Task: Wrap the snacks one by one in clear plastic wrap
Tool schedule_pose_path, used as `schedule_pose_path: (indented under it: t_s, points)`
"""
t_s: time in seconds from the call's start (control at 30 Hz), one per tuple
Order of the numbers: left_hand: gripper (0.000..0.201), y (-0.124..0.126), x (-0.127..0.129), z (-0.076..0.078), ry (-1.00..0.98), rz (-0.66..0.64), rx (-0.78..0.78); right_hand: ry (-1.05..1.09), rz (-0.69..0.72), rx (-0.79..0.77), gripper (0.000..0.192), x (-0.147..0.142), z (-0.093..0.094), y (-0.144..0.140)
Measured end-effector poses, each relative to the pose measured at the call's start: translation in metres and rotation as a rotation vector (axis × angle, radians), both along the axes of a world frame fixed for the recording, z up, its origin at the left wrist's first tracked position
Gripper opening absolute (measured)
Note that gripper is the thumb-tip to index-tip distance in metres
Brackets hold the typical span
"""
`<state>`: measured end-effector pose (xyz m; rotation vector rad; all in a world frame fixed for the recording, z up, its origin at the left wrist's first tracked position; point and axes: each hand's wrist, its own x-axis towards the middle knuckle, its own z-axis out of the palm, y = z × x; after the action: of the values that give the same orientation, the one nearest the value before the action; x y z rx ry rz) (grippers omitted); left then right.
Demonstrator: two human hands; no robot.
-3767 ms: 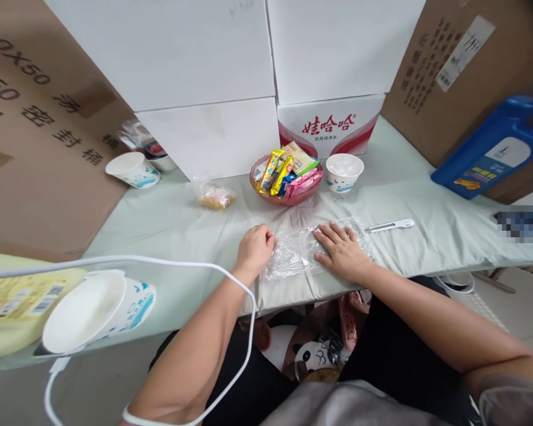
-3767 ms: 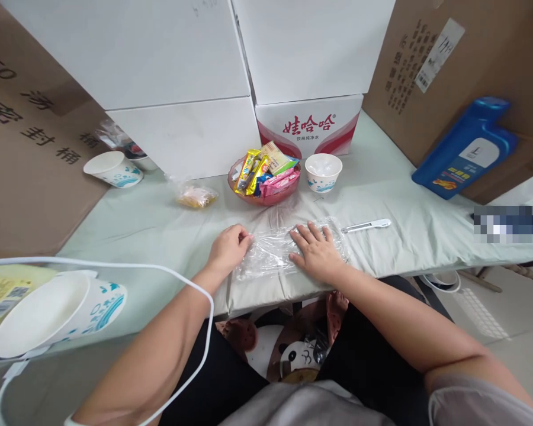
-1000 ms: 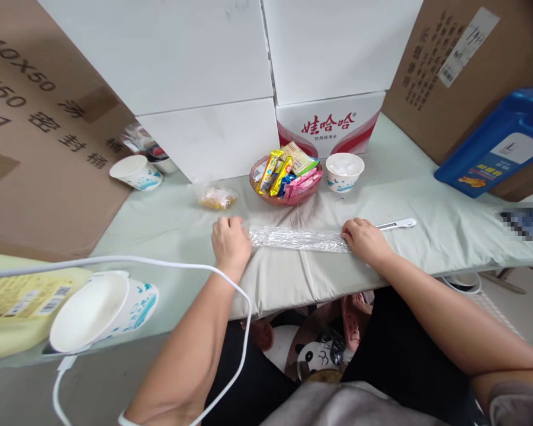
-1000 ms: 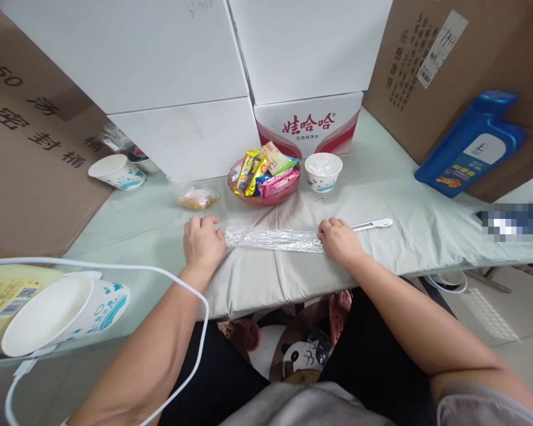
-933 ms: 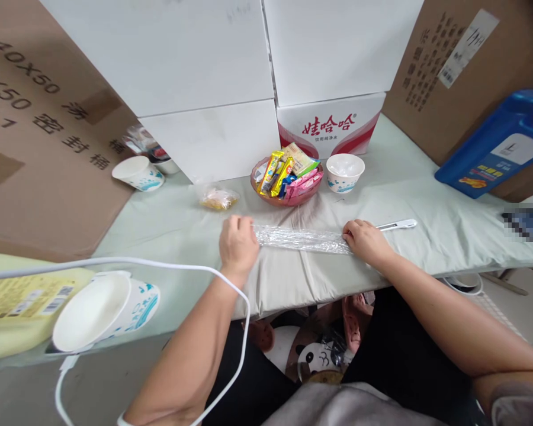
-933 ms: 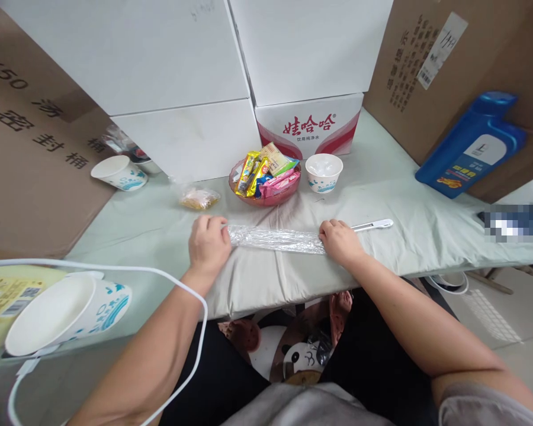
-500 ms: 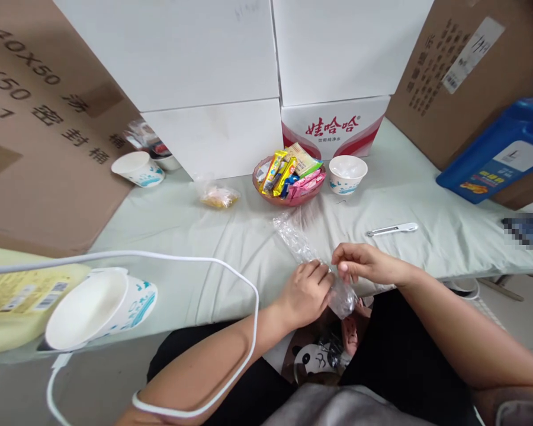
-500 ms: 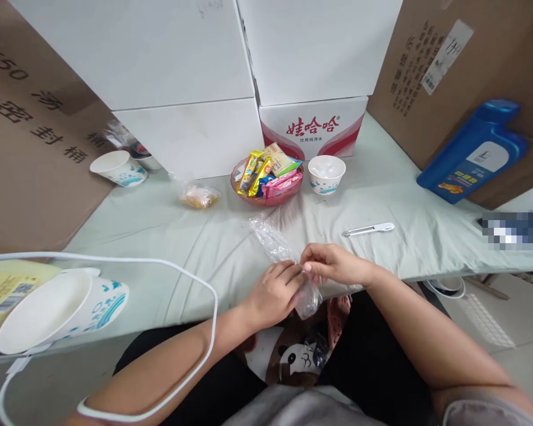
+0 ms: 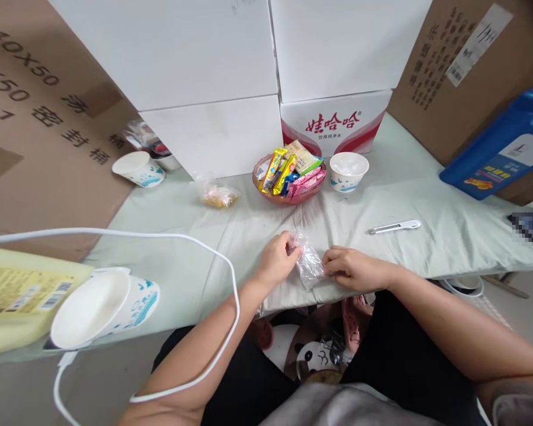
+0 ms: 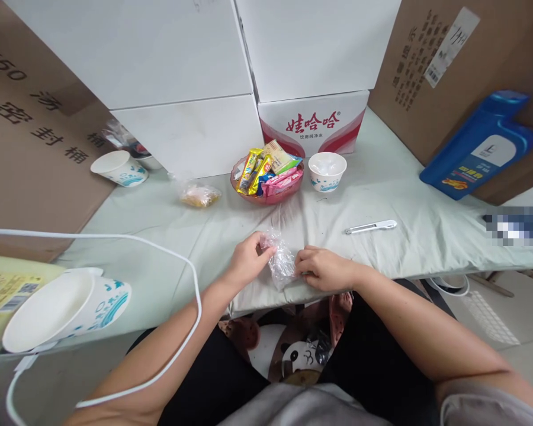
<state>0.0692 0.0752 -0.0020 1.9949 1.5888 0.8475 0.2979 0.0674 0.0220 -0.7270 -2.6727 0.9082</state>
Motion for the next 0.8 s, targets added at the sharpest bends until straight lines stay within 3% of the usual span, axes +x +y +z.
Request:
schedule_pose_path:
  t_s: [0.1,0.37,0.47,0.53,0.6,0.67,0.8]
  points:
    - [0.031,0.006,0.0,-0.007,0.084,0.034,0.005,0.011,-0.017,-0.002,0.012,-0.001,0.001,0.0]
    - [0.054,0.004,0.002,-0.014,0.124,0.051,0.114,0.022,-0.096,0.039,0.024,-0.005,-0.003,-0.002]
    - [0.057,0.005,0.001,-0.017,0.143,0.014,0.154,0.092,-0.192,0.174,0.024,-0.003,0.001,-0.006]
    - [0.056,0.005,0.001,-0.018,0.159,-0.023,0.153,0.151,-0.227,0.322,0.034,-0.004,0.004,-0.01]
    - [0.056,0.005,0.002,-0.017,0.174,-0.044,0.152,0.135,-0.141,0.421,0.042,-0.007,0.005,-0.013]
    - [0.058,0.007,0.0,-0.016,0.205,-0.03,0.164,0.047,-0.01,0.417,0.041,-0.011,0.002,-0.015]
    - [0.049,0.02,-0.016,-0.011,0.337,0.186,0.173,-0.062,0.05,0.295,0.033,-0.018,-0.007,-0.014]
